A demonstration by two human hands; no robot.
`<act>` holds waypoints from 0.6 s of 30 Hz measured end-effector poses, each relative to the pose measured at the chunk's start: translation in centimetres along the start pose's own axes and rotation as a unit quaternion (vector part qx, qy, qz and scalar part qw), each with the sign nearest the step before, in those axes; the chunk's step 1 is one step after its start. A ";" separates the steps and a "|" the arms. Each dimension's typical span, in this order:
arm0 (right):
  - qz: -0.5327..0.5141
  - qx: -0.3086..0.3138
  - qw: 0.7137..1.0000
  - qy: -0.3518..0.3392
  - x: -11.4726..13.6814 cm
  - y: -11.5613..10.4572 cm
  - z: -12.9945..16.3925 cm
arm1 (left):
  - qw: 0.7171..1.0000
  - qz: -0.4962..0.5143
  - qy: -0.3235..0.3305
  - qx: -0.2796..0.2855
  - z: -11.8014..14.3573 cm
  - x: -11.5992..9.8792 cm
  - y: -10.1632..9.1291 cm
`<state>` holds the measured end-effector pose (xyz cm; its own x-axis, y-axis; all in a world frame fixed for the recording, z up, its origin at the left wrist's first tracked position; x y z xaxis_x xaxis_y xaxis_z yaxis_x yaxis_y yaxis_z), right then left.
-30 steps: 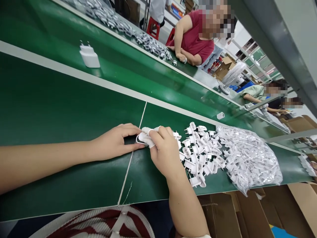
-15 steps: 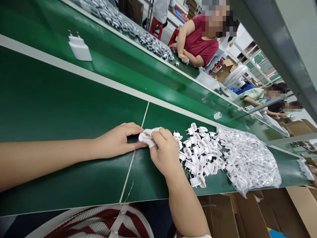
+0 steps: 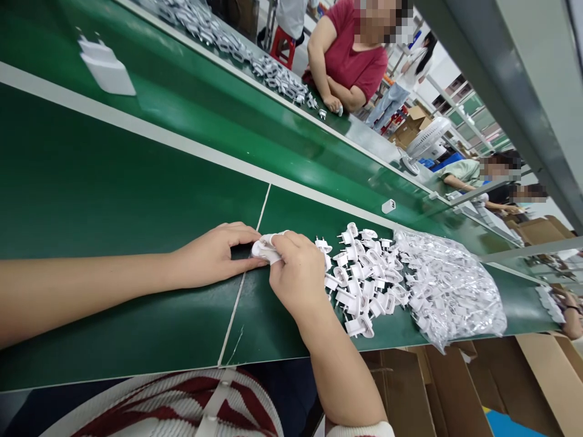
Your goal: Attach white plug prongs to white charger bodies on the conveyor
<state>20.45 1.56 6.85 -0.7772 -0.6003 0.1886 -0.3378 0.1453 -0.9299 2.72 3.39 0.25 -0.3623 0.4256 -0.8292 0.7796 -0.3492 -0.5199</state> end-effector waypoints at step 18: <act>-0.008 0.004 1.000 0.027 0.0 0.2 0.1 | 1.000 -0.008 -0.005 -0.005 -0.1 -0.3 0.0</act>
<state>20.42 1.47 6.68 -0.7990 -0.5594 0.2205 -0.3471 0.1297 -0.9288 2.92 3.31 0.53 -0.3802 0.4231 -0.8224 0.7782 -0.3342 -0.5317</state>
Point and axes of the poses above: each hand's wrist, its own z-axis away from the middle knuckle, its own y-axis out of the palm, x = y × z, the point moved 2 cm from there along -z, towards the middle knuckle, and after that the axes turned 6 degrees about x, right-handed, at the moved point
